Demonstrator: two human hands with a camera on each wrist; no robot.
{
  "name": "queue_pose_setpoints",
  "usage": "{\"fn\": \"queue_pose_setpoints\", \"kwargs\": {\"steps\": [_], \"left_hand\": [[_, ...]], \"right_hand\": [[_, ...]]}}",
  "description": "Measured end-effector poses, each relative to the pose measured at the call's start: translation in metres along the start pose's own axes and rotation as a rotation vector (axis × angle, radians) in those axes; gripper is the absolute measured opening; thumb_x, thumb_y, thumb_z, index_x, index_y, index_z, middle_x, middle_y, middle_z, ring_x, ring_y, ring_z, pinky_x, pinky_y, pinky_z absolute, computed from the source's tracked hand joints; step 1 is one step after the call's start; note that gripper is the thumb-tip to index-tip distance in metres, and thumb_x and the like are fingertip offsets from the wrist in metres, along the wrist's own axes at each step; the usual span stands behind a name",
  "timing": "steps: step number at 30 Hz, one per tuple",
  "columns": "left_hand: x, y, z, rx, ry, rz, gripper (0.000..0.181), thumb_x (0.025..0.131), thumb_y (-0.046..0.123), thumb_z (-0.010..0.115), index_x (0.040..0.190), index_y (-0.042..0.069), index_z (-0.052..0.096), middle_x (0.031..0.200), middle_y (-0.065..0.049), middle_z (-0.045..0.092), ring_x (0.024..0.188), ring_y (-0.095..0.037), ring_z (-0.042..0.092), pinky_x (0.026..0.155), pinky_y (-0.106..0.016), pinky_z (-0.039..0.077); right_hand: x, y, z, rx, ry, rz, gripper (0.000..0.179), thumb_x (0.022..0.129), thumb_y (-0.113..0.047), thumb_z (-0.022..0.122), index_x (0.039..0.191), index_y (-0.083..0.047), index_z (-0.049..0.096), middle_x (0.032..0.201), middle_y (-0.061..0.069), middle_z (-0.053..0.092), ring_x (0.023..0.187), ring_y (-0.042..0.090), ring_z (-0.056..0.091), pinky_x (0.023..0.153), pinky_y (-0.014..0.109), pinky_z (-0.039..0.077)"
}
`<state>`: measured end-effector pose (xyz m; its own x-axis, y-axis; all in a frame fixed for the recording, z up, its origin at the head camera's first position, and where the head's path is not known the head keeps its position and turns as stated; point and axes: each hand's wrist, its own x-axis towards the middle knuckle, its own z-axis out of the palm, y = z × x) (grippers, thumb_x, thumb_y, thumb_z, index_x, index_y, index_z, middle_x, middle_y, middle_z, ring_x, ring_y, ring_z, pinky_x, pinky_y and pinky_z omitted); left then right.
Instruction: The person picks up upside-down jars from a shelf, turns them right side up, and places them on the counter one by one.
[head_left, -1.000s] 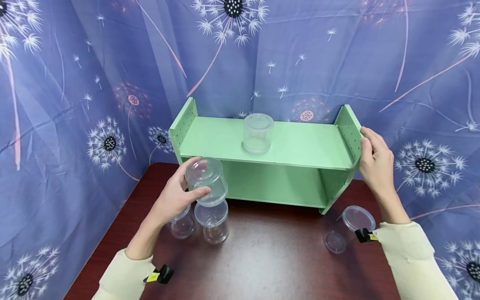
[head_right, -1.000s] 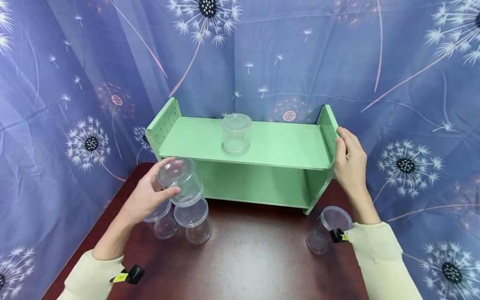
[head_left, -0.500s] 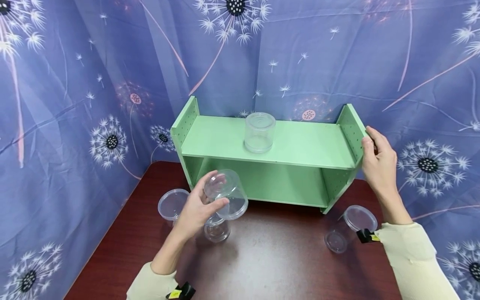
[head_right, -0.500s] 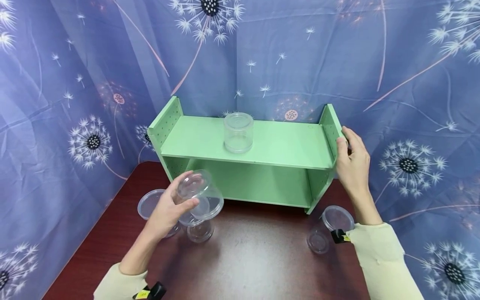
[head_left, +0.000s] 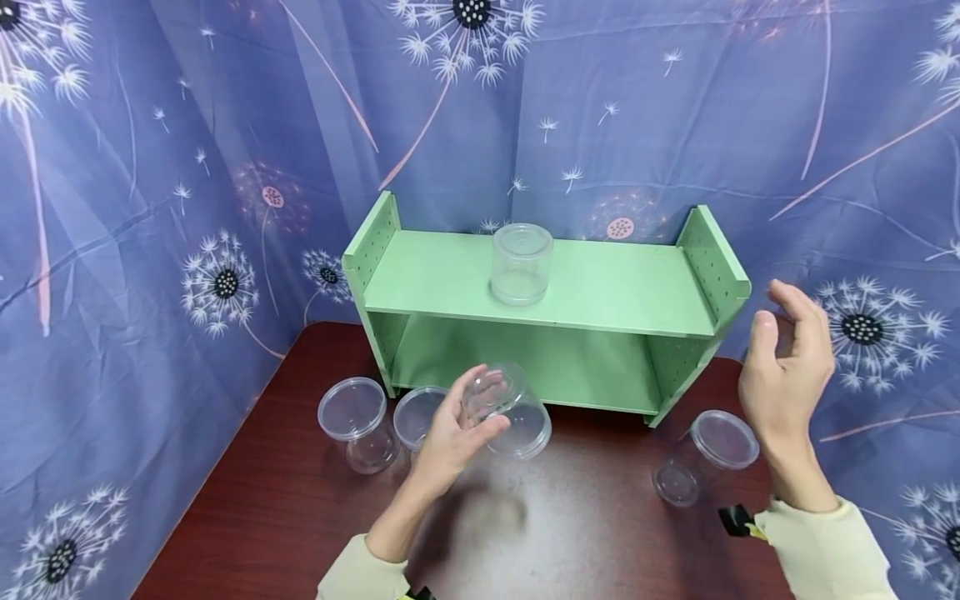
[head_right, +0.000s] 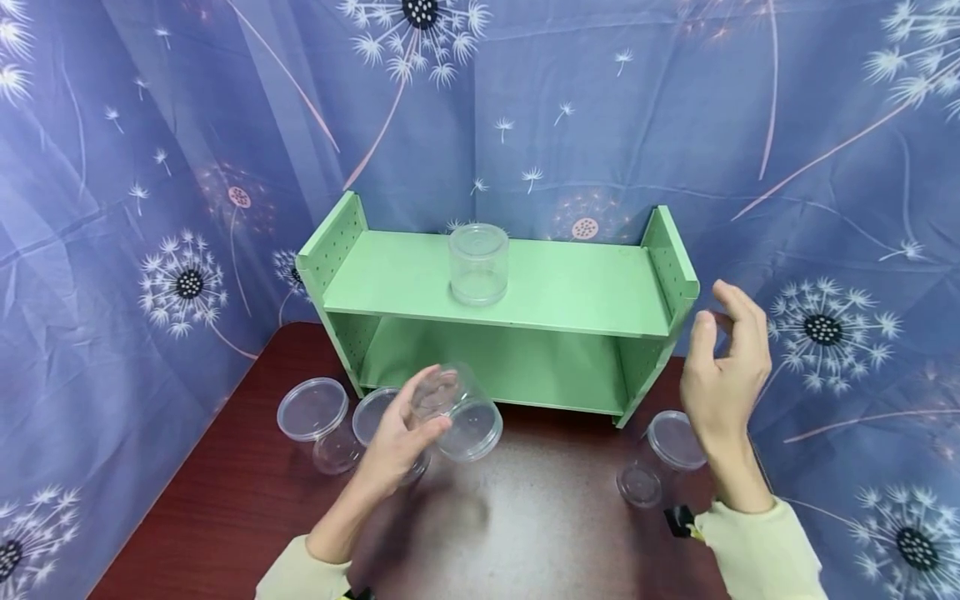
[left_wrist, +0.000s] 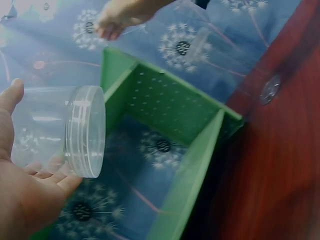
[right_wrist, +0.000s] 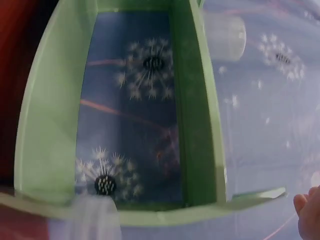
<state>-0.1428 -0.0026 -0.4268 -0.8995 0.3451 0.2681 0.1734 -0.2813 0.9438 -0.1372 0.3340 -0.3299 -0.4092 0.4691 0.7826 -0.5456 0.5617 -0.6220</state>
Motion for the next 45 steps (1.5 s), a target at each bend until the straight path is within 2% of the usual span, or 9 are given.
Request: {"fn": "queue_pose_setpoints", "kwargs": {"steps": [2, 5, 10, 15, 20, 24, 30, 37, 45], "left_hand": [[0.001, -0.007, 0.004, -0.034, 0.002, 0.002, 0.084, 0.091, 0.014, 0.078, 0.157, -0.004, 0.029, 0.154, -0.029, 0.041, 0.142, -0.039, 0.045, 0.117, -0.039, 0.038], [0.001, -0.018, 0.009, -0.060, 0.016, -0.006, 0.083, 0.091, 0.011, 0.074, 0.157, -0.004, 0.027, 0.155, -0.029, 0.040, 0.142, -0.041, 0.044, 0.117, -0.035, 0.038], [0.001, -0.036, 0.013, -0.075, 0.063, -0.036, 0.081, 0.091, 0.011, 0.070, 0.158, -0.006, 0.027, 0.155, -0.029, 0.042, 0.140, -0.041, 0.045, 0.114, -0.033, 0.041], [0.001, -0.048, 0.017, -0.209, 0.045, -0.053, 0.078, 0.096, 0.008, 0.062, 0.158, -0.010, 0.018, 0.156, -0.033, 0.035, 0.142, -0.045, 0.042, 0.116, -0.039, 0.040], [0.002, -0.055, 0.022, -0.308, 0.029, -0.057, 0.081, 0.096, 0.007, 0.059, 0.157, -0.013, 0.011, 0.158, -0.035, 0.029, 0.143, -0.046, 0.041, 0.117, -0.041, 0.039], [0.004, -0.057, 0.027, -0.361, 0.030, -0.043, 0.082, 0.095, 0.008, 0.061, 0.157, -0.014, 0.011, 0.157, -0.038, 0.027, 0.142, -0.047, 0.042, 0.117, -0.044, 0.038], [0.006, -0.059, 0.035, -0.391, 0.024, -0.030, 0.086, 0.095, 0.016, 0.066, 0.156, -0.014, 0.014, 0.155, -0.037, 0.029, 0.140, -0.044, 0.045, 0.118, -0.046, 0.037], [0.004, -0.062, 0.043, -0.424, 0.011, -0.028, 0.083, 0.098, 0.015, 0.062, 0.157, -0.013, 0.012, 0.157, -0.035, 0.029, 0.142, -0.044, 0.043, 0.119, -0.045, 0.035], [0.001, -0.062, 0.052, -0.454, -0.030, 0.000, 0.082, 0.099, 0.018, 0.063, 0.157, -0.012, 0.015, 0.158, -0.033, 0.030, 0.144, -0.044, 0.040, 0.120, -0.046, 0.033]], "right_hand": [[-0.010, -0.009, 0.001, 0.039, -0.015, -0.026, 0.031, 0.096, 0.007, 0.052, 0.122, 0.014, 0.067, 0.124, 0.015, 0.067, 0.109, 0.016, 0.061, 0.095, 0.021, 0.049], [-0.028, -0.010, 0.000, 0.083, -0.091, -0.033, 0.031, 0.096, 0.011, 0.053, 0.124, 0.017, 0.064, 0.124, 0.019, 0.066, 0.103, 0.012, 0.062, 0.092, 0.019, 0.050], [-0.063, 0.006, -0.001, 0.142, -0.247, -0.010, 0.034, 0.094, 0.021, 0.052, 0.128, 0.020, 0.059, 0.122, 0.025, 0.064, 0.104, 0.011, 0.065, 0.093, 0.018, 0.051], [-0.098, 0.020, 0.000, 0.188, -0.354, 0.051, 0.039, 0.093, 0.024, 0.052, 0.132, 0.019, 0.056, 0.123, 0.024, 0.065, 0.107, 0.011, 0.066, 0.093, 0.019, 0.052], [-0.129, 0.023, 0.000, 0.187, -0.455, 0.153, 0.043, 0.096, 0.019, 0.053, 0.138, 0.010, 0.057, 0.131, 0.010, 0.066, 0.111, 0.011, 0.066, 0.095, 0.018, 0.051], [-0.150, 0.023, 0.004, 0.249, -0.526, 0.217, 0.047, 0.097, 0.018, 0.053, 0.143, 0.010, 0.052, 0.136, 0.016, 0.062, 0.117, 0.014, 0.063, 0.099, 0.022, 0.051], [-0.175, 0.022, 0.011, 0.320, -0.647, 0.218, 0.062, 0.090, 0.021, 0.056, 0.150, 0.008, 0.043, 0.141, 0.025, 0.054, 0.124, 0.017, 0.058, 0.105, 0.025, 0.047], [-0.194, 0.018, 0.017, 0.312, -0.672, 0.308, 0.075, 0.087, 0.013, 0.065, 0.157, 0.000, 0.038, 0.136, 0.022, 0.057, 0.116, 0.010, 0.059, 0.099, 0.017, 0.047], [-0.201, 0.019, 0.022, 0.294, -0.680, 0.409, 0.092, 0.081, 0.010, 0.077, 0.160, -0.004, 0.033, 0.155, 0.023, 0.044, 0.140, 0.004, 0.043, 0.113, 0.014, 0.032]]}}
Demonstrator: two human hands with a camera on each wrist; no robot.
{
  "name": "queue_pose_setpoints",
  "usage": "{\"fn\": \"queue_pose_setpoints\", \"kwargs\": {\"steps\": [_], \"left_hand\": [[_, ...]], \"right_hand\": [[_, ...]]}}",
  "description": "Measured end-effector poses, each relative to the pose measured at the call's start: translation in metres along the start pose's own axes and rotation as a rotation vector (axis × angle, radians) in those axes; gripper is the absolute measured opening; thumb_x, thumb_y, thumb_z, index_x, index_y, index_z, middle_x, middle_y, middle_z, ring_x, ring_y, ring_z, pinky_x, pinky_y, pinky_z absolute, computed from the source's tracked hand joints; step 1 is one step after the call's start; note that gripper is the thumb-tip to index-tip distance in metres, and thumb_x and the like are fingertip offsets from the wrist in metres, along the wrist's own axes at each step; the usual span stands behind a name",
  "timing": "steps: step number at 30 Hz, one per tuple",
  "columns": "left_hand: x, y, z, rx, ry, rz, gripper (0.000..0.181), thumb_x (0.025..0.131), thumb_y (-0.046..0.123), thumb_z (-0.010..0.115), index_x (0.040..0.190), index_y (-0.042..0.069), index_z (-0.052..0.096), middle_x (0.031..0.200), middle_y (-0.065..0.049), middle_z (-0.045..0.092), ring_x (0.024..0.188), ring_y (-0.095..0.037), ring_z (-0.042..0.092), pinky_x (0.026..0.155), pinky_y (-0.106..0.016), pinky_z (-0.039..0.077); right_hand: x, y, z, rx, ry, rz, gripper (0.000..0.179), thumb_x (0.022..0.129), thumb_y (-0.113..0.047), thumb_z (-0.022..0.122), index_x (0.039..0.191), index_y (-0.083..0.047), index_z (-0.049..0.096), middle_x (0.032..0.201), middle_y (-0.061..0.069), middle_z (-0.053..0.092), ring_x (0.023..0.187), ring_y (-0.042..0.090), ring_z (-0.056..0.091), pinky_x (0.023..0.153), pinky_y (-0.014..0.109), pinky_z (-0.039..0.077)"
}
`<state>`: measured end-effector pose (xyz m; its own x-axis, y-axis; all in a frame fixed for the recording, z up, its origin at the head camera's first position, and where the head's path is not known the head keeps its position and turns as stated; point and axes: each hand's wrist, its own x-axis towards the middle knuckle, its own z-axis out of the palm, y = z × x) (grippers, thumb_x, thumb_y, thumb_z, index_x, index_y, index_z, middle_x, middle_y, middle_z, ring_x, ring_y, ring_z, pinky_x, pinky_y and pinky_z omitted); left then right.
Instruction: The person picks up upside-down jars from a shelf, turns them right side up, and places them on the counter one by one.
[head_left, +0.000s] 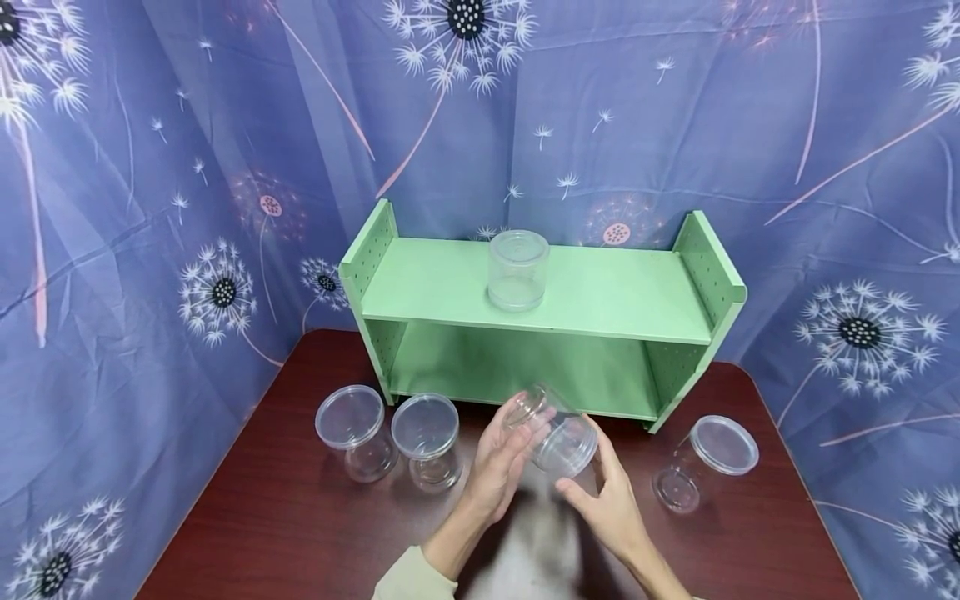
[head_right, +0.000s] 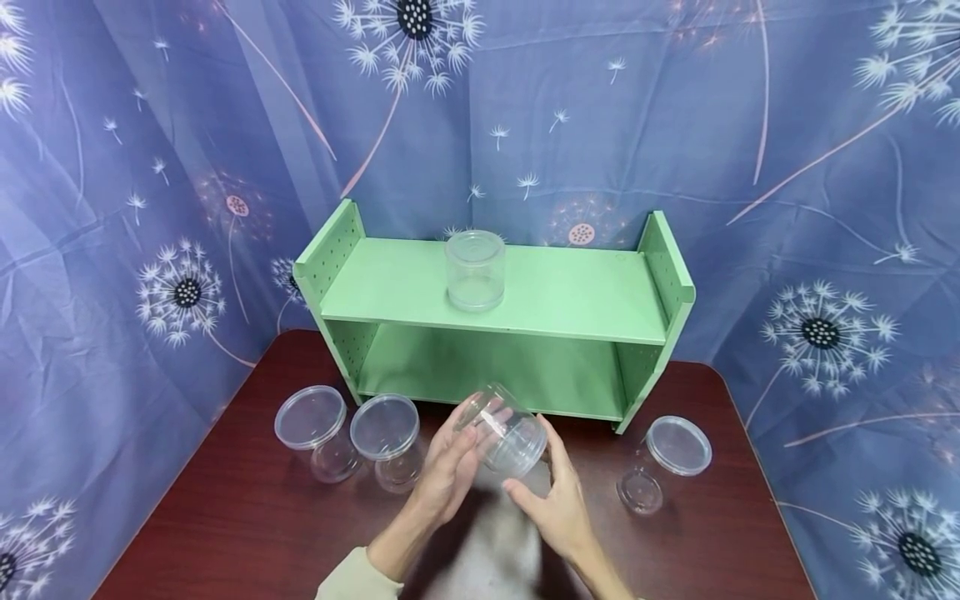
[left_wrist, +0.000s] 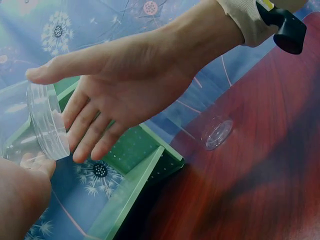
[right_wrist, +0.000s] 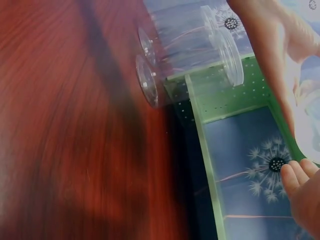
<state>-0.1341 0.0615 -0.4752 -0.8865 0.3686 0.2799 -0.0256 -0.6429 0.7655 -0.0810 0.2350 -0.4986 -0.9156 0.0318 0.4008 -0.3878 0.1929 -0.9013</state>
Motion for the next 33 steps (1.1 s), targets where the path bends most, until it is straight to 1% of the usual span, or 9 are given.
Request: {"fn": "queue_pose_setpoints", "kwargs": {"steps": [4, 8, 11, 15, 18, 22, 26, 28, 33], "left_hand": [[-0.002, -0.002, 0.004, -0.020, -0.003, 0.011, 0.081, 0.100, 0.020, 0.065, 0.157, -0.012, 0.016, 0.158, -0.031, 0.031, 0.144, -0.042, 0.040, 0.121, -0.047, 0.031], [-0.002, -0.004, 0.004, -0.019, 0.005, 0.007, 0.077, 0.100, 0.016, 0.062, 0.156, -0.013, 0.017, 0.157, -0.031, 0.032, 0.145, -0.043, 0.038, 0.122, -0.046, 0.031], [-0.003, -0.006, 0.003, 0.030, 0.018, -0.012, 0.075, 0.099, 0.013, 0.059, 0.156, -0.013, 0.018, 0.157, -0.032, 0.033, 0.147, -0.042, 0.035, 0.122, -0.040, 0.031], [-0.004, -0.005, 0.002, 0.122, 0.024, -0.053, 0.071, 0.100, 0.010, 0.055, 0.158, -0.012, 0.020, 0.158, -0.032, 0.034, 0.148, -0.037, 0.034, 0.121, -0.036, 0.031], [-0.004, -0.003, 0.000, 0.178, -0.001, -0.077, 0.070, 0.101, 0.012, 0.055, 0.159, -0.010, 0.022, 0.159, -0.032, 0.033, 0.149, -0.036, 0.033, 0.123, -0.039, 0.028], [-0.004, -0.001, -0.003, 0.239, -0.042, -0.102, 0.072, 0.102, 0.021, 0.057, 0.159, -0.008, 0.024, 0.159, -0.028, 0.036, 0.148, -0.036, 0.034, 0.123, -0.041, 0.027], [-0.003, 0.003, -0.005, 0.285, -0.079, -0.129, 0.076, 0.103, 0.027, 0.059, 0.159, -0.009, 0.021, 0.159, -0.029, 0.036, 0.147, -0.038, 0.036, 0.121, -0.038, 0.030], [-0.002, 0.006, -0.006, 0.300, -0.092, -0.140, 0.077, 0.103, 0.025, 0.058, 0.160, -0.010, 0.019, 0.160, -0.030, 0.033, 0.147, -0.039, 0.036, 0.121, -0.036, 0.030], [-0.001, 0.017, -0.009, 0.341, -0.084, -0.159, 0.079, 0.101, 0.020, 0.058, 0.159, -0.011, 0.015, 0.161, -0.032, 0.029, 0.149, -0.041, 0.033, 0.120, -0.035, 0.032]], "right_hand": [[0.000, 0.001, 0.004, 0.018, 0.028, 0.009, 0.093, 0.078, 0.012, 0.080, 0.159, -0.003, 0.036, 0.148, 0.022, 0.051, 0.131, 0.005, 0.052, 0.110, 0.015, 0.037], [0.000, 0.000, 0.006, 0.048, 0.047, 0.003, 0.089, 0.078, 0.014, 0.079, 0.156, 0.000, 0.039, 0.144, 0.025, 0.053, 0.127, 0.007, 0.056, 0.108, 0.016, 0.040], [0.000, -0.001, 0.007, 0.082, 0.049, 0.002, 0.086, 0.079, 0.016, 0.077, 0.155, 0.002, 0.039, 0.142, 0.025, 0.053, 0.126, 0.009, 0.057, 0.107, 0.017, 0.042], [0.000, -0.002, 0.007, 0.159, 0.056, -0.004, 0.084, 0.080, 0.019, 0.073, 0.154, 0.005, 0.037, 0.142, 0.022, 0.054, 0.127, 0.012, 0.057, 0.109, 0.020, 0.042], [0.000, -0.003, 0.006, 0.240, 0.051, -0.028, 0.082, 0.080, 0.023, 0.069, 0.153, 0.009, 0.034, 0.142, 0.022, 0.053, 0.127, 0.015, 0.057, 0.109, 0.023, 0.044], [0.001, -0.007, 0.004, 0.336, 0.029, -0.051, 0.078, 0.081, 0.026, 0.063, 0.150, 0.016, 0.028, 0.143, 0.024, 0.051, 0.127, 0.018, 0.058, 0.106, 0.026, 0.048], [0.001, -0.010, 0.001, 0.359, 0.026, -0.047, 0.076, 0.083, 0.026, 0.061, 0.151, 0.015, 0.028, 0.143, 0.021, 0.052, 0.126, 0.019, 0.059, 0.104, 0.028, 0.050], [0.001, -0.011, -0.002, 0.356, 0.022, -0.046, 0.075, 0.084, 0.025, 0.060, 0.151, 0.014, 0.029, 0.142, 0.020, 0.053, 0.126, 0.020, 0.060, 0.104, 0.028, 0.050], [0.000, -0.015, -0.010, 0.344, 0.018, -0.058, 0.076, 0.085, 0.025, 0.057, 0.154, 0.009, 0.029, 0.141, 0.017, 0.056, 0.126, 0.018, 0.061, 0.104, 0.027, 0.050]]}}
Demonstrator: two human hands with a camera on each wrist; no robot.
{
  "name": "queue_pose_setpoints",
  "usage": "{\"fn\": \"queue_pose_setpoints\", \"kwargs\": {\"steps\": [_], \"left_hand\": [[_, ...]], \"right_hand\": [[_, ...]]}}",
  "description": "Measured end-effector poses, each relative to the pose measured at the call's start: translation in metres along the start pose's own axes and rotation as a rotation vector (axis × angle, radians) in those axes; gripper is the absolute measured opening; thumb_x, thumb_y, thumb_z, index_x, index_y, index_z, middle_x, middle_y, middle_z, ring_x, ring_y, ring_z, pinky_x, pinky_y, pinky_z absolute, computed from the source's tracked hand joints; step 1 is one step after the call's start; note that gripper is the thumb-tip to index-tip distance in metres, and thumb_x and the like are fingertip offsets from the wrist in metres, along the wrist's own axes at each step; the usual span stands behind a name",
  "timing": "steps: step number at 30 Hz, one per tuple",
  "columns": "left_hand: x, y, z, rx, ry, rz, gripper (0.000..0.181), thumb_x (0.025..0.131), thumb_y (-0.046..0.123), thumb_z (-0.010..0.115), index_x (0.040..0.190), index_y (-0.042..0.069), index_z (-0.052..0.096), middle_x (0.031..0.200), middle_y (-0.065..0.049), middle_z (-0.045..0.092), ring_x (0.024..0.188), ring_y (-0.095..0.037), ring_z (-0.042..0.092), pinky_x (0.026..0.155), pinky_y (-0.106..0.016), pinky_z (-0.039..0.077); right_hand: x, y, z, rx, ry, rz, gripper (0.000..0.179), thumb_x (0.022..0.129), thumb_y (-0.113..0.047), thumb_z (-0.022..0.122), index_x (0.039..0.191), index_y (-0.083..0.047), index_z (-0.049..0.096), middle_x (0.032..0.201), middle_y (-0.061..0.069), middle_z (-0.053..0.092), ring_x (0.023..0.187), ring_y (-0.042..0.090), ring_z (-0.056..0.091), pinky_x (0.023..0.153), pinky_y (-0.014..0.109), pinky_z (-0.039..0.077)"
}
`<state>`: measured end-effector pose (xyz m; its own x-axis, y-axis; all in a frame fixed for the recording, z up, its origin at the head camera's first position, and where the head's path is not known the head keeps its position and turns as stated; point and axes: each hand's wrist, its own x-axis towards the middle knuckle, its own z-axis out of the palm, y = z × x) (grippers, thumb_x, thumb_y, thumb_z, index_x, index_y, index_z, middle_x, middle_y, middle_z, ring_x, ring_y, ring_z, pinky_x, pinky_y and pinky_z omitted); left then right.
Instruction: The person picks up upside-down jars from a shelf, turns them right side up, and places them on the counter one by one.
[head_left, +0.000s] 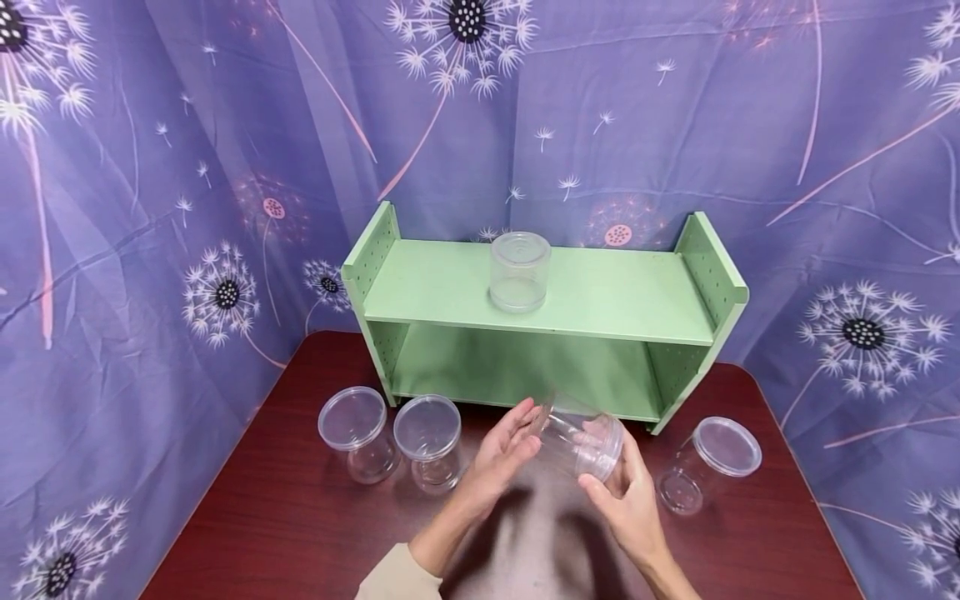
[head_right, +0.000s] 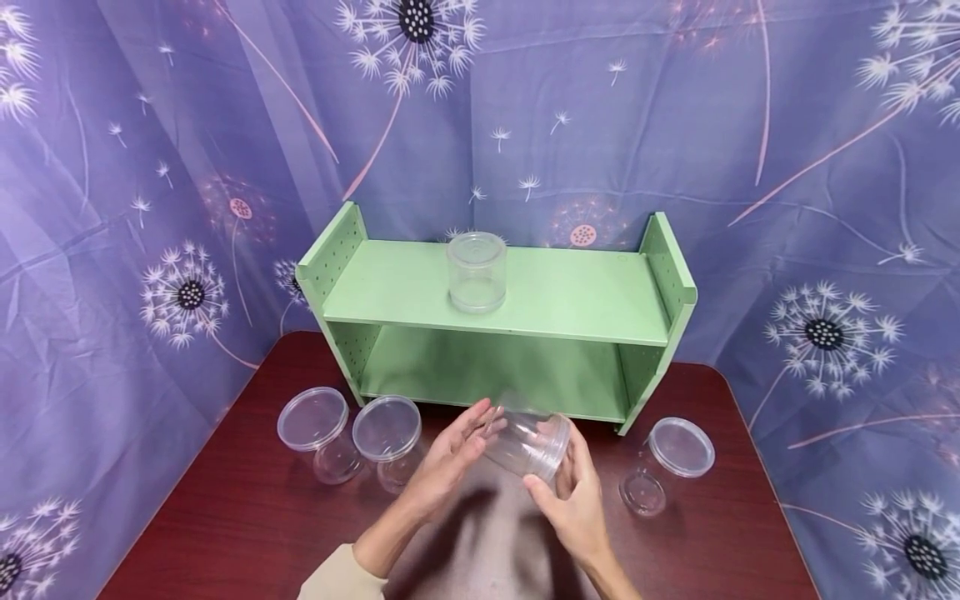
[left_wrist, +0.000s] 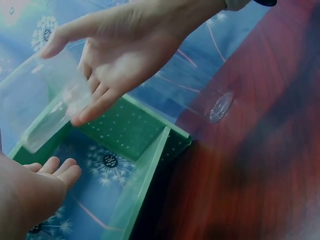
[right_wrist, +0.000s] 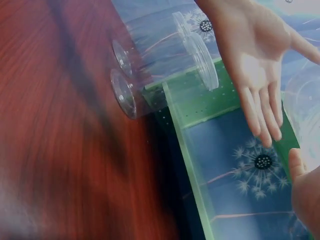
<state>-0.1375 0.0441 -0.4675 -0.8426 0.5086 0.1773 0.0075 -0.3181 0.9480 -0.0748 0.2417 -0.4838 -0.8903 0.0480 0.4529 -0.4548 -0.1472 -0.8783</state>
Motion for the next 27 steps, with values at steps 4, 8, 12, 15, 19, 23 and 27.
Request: {"fn": "queue_pose_setpoints", "kwargs": {"steps": [4, 8, 12, 15, 19, 23, 27], "left_hand": [[-0.002, 0.012, -0.007, 0.046, 0.012, -0.003, 0.075, 0.103, 0.018, 0.055, 0.160, -0.010, 0.017, 0.161, -0.029, 0.032, 0.147, -0.041, 0.036, 0.119, -0.036, 0.033], [-0.004, 0.026, -0.016, 0.109, 0.017, 0.008, 0.072, 0.104, 0.019, 0.055, 0.161, -0.007, 0.019, 0.161, -0.025, 0.035, 0.146, -0.038, 0.039, 0.120, -0.036, 0.033], [-0.008, 0.044, -0.027, 0.162, 0.045, 0.048, 0.072, 0.104, 0.021, 0.058, 0.161, -0.005, 0.023, 0.160, -0.021, 0.039, 0.146, -0.036, 0.040, 0.118, -0.036, 0.036], [-0.010, 0.060, -0.037, 0.197, 0.091, 0.073, 0.070, 0.103, 0.022, 0.059, 0.161, -0.001, 0.026, 0.158, -0.017, 0.042, 0.144, -0.034, 0.043, 0.118, -0.037, 0.037], [-0.010, 0.081, -0.052, 0.252, 0.147, 0.099, 0.067, 0.103, 0.021, 0.058, 0.161, 0.004, 0.029, 0.157, -0.013, 0.045, 0.142, -0.031, 0.047, 0.118, -0.042, 0.037], [-0.010, 0.105, -0.068, 0.318, 0.217, 0.127, 0.062, 0.105, 0.017, 0.055, 0.161, 0.005, 0.030, 0.156, -0.010, 0.047, 0.138, -0.030, 0.051, 0.116, -0.042, 0.039], [-0.008, 0.131, -0.084, 0.366, 0.308, 0.188, 0.057, 0.108, 0.010, 0.050, 0.160, -0.001, 0.030, 0.155, -0.015, 0.047, 0.135, -0.034, 0.053, 0.113, -0.035, 0.044]], "right_hand": [[0.000, -0.003, -0.008, -0.002, -0.002, -0.050, 0.079, 0.085, 0.027, 0.054, 0.157, 0.007, 0.028, 0.142, 0.012, 0.057, 0.126, 0.016, 0.061, 0.102, 0.025, 0.050], [-0.001, -0.004, -0.016, -0.001, -0.002, -0.085, 0.081, 0.084, 0.030, 0.051, 0.158, 0.007, 0.026, 0.144, 0.009, 0.057, 0.127, 0.015, 0.060, 0.102, 0.023, 0.050], [-0.002, -0.005, -0.024, -0.004, -0.006, -0.096, 0.080, 0.084, 0.032, 0.050, 0.157, 0.009, 0.026, 0.143, 0.009, 0.057, 0.128, 0.015, 0.060, 0.103, 0.023, 0.049], [-0.002, -0.006, -0.030, -0.006, -0.006, -0.097, 0.078, 0.084, 0.032, 0.050, 0.156, 0.010, 0.027, 0.142, 0.010, 0.058, 0.127, 0.015, 0.060, 0.103, 0.023, 0.049], [-0.002, -0.011, -0.037, -0.041, 0.011, -0.080, 0.077, 0.085, 0.031, 0.050, 0.156, 0.008, 0.029, 0.139, 0.007, 0.060, 0.125, 0.013, 0.061, 0.101, 0.021, 0.050], [-0.002, -0.014, -0.042, -0.087, 0.028, -0.076, 0.079, 0.086, 0.030, 0.052, 0.158, 0.007, 0.029, 0.138, 0.006, 0.060, 0.124, 0.012, 0.061, 0.101, 0.020, 0.049], [-0.001, -0.016, -0.045, -0.105, 0.063, -0.069, 0.080, 0.085, 0.030, 0.052, 0.158, 0.009, 0.026, 0.136, 0.005, 0.062, 0.122, 0.011, 0.061, 0.102, 0.019, 0.048]]}}
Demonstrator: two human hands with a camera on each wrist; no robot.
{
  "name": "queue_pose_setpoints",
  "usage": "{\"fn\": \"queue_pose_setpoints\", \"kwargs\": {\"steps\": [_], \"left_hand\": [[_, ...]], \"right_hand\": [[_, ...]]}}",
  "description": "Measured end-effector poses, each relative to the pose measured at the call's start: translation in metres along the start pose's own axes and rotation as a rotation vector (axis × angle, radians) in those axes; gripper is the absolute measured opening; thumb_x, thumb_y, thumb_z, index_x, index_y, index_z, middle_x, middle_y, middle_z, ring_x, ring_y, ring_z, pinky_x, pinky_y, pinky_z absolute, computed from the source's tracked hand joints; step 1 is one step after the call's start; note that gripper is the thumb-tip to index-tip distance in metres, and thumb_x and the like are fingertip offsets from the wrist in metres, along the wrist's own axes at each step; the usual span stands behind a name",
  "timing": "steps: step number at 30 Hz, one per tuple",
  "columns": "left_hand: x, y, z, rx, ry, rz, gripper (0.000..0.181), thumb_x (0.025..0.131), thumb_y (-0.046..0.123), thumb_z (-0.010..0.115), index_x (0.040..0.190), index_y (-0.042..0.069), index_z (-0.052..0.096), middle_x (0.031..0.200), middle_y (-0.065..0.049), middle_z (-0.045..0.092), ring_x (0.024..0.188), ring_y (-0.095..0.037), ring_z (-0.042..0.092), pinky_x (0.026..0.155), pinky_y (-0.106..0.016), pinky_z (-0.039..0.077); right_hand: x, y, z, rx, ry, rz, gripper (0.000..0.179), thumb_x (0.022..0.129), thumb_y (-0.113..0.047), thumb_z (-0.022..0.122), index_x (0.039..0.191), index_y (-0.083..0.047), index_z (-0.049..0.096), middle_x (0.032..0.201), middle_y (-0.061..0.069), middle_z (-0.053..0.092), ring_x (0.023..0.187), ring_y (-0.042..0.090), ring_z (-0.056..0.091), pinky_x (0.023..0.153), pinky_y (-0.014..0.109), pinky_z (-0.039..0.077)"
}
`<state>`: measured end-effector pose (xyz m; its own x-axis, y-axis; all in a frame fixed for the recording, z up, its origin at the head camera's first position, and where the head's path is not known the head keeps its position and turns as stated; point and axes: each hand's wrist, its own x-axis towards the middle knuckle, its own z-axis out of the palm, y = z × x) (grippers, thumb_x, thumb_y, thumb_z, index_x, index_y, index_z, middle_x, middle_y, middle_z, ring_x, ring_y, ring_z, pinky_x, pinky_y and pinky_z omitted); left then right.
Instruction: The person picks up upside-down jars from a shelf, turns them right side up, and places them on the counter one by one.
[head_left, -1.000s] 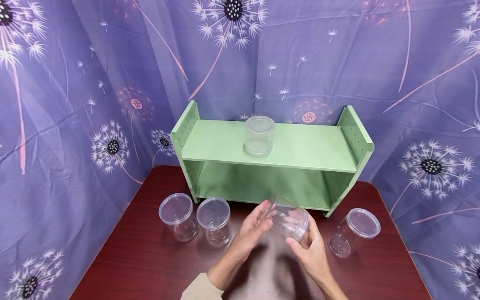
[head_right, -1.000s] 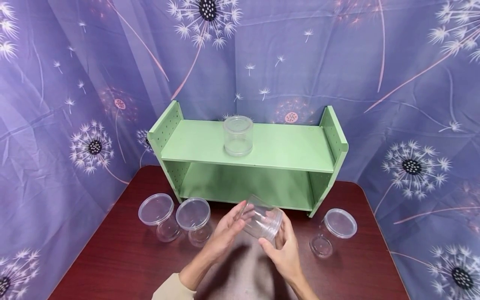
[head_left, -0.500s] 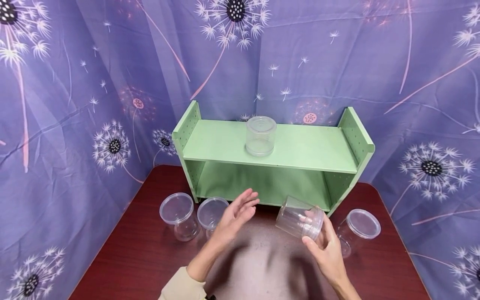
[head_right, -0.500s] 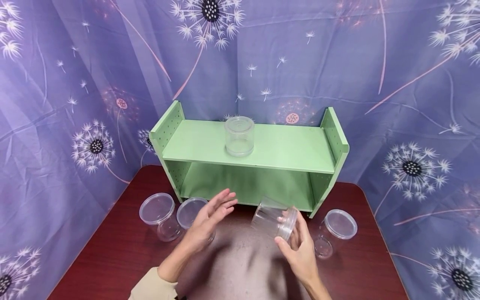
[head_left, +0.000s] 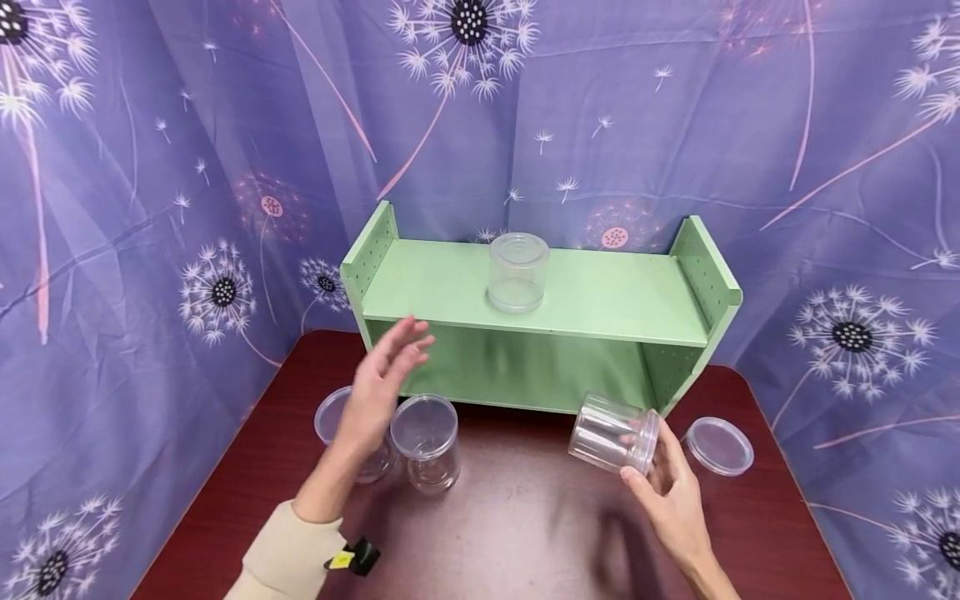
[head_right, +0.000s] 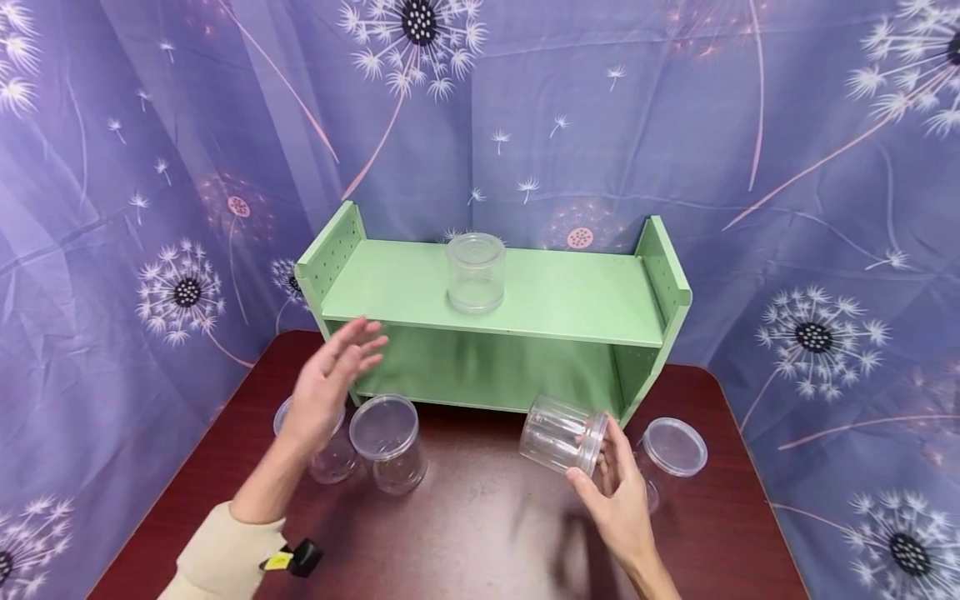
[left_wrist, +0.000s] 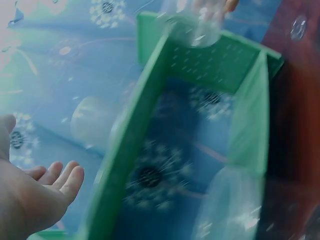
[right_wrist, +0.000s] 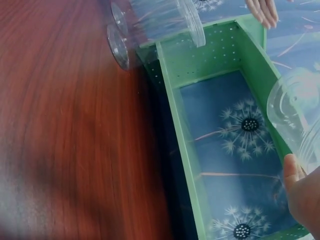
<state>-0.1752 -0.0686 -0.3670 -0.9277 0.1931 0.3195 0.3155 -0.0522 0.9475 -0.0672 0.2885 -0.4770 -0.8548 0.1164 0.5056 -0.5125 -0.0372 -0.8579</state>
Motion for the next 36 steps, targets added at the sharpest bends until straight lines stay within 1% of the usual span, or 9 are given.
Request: {"fn": "queue_pose_setpoints", "kwargs": {"steps": [3, 8, 12, 14, 17, 24, 27, 31, 36], "left_hand": [[0.010, 0.015, -0.016, 0.046, 0.066, 0.037, 0.054, 0.109, 0.010, 0.048, 0.159, -0.002, 0.031, 0.154, -0.018, 0.047, 0.131, -0.034, 0.054, 0.111, -0.030, 0.044], [0.023, 0.036, -0.041, 0.134, 0.159, 0.106, 0.052, 0.110, 0.017, 0.050, 0.158, 0.002, 0.037, 0.151, -0.013, 0.051, 0.127, -0.027, 0.056, 0.111, -0.027, 0.043], [0.033, 0.047, -0.055, 0.105, 0.241, 0.171, 0.051, 0.108, 0.012, 0.053, 0.155, -0.003, 0.039, 0.151, -0.020, 0.050, 0.134, -0.027, 0.052, 0.111, -0.025, 0.043], [0.038, 0.050, -0.061, 0.089, 0.278, 0.196, 0.051, 0.107, 0.010, 0.053, 0.154, -0.005, 0.041, 0.150, -0.023, 0.050, 0.137, -0.029, 0.050, 0.112, -0.026, 0.042], [0.047, 0.051, -0.067, 0.101, 0.312, 0.215, 0.049, 0.107, 0.009, 0.054, 0.152, -0.007, 0.043, 0.149, -0.022, 0.051, 0.138, -0.027, 0.049, 0.115, -0.027, 0.039], [0.065, 0.042, -0.075, 0.216, 0.309, 0.176, 0.052, 0.107, 0.015, 0.056, 0.153, -0.004, 0.043, 0.152, -0.017, 0.048, 0.142, -0.024, 0.044, 0.118, -0.030, 0.036], [0.074, 0.035, -0.077, 0.264, 0.295, 0.144, 0.055, 0.107, 0.020, 0.057, 0.155, -0.002, 0.042, 0.155, -0.015, 0.044, 0.144, -0.024, 0.042, 0.119, -0.032, 0.034], [0.084, 0.028, -0.079, 0.303, 0.266, 0.096, 0.059, 0.107, 0.024, 0.056, 0.158, 0.002, 0.037, 0.160, -0.014, 0.038, 0.147, -0.026, 0.038, 0.121, -0.037, 0.033], [0.094, 0.023, -0.082, 0.353, 0.199, 0.059, 0.064, 0.108, 0.028, 0.053, 0.162, 0.004, 0.029, 0.165, -0.016, 0.029, 0.150, -0.028, 0.032, 0.122, -0.043, 0.030]], "right_hand": [[0.000, -0.002, -0.002, -0.031, 0.030, 0.030, 0.081, 0.085, 0.029, 0.053, 0.158, 0.010, 0.024, 0.138, 0.001, 0.061, 0.124, 0.009, 0.060, 0.103, 0.017, 0.046], [0.001, -0.007, -0.005, -0.149, 0.069, 0.091, 0.082, 0.087, 0.025, 0.058, 0.160, 0.006, 0.025, 0.142, -0.007, 0.055, 0.127, 0.003, 0.056, 0.105, 0.013, 0.041], [0.001, -0.010, -0.007, -0.208, 0.077, 0.101, 0.082, 0.086, 0.024, 0.060, 0.160, 0.005, 0.027, 0.135, -0.005, 0.057, 0.119, 0.003, 0.059, 0.103, 0.011, 0.042], [0.002, -0.011, -0.008, -0.221, 0.079, 0.099, 0.082, 0.086, 0.024, 0.060, 0.159, 0.005, 0.028, 0.133, -0.003, 0.057, 0.117, 0.004, 0.059, 0.102, 0.011, 0.043], [0.003, -0.014, -0.008, -0.242, 0.084, 0.081, 0.082, 0.085, 0.025, 0.061, 0.158, 0.007, 0.030, 0.131, -0.003, 0.057, 0.116, 0.004, 0.057, 0.101, 0.010, 0.043], [0.006, -0.019, -0.010, -0.321, 0.099, 0.080, 0.084, 0.082, 0.025, 0.065, 0.158, 0.004, 0.035, 0.134, -0.004, 0.055, 0.114, 0.004, 0.057, 0.095, 0.010, 0.046], [0.006, -0.021, -0.010, -0.393, 0.099, 0.082, 0.085, 0.081, 0.022, 0.069, 0.158, 0.001, 0.037, 0.136, -0.004, 0.054, 0.109, 0.005, 0.056, 0.090, 0.009, 0.046], [0.006, -0.023, -0.010, -0.523, 0.095, 0.082, 0.088, 0.080, 0.013, 0.078, 0.157, -0.005, 0.041, 0.138, -0.003, 0.051, 0.109, 0.005, 0.054, 0.088, 0.008, 0.044], [0.004, -0.022, -0.011, -0.628, 0.089, 0.099, 0.092, 0.078, 0.004, 0.084, 0.158, -0.011, 0.042, 0.139, 0.006, 0.052, 0.113, 0.003, 0.050, 0.090, 0.007, 0.039]]}}
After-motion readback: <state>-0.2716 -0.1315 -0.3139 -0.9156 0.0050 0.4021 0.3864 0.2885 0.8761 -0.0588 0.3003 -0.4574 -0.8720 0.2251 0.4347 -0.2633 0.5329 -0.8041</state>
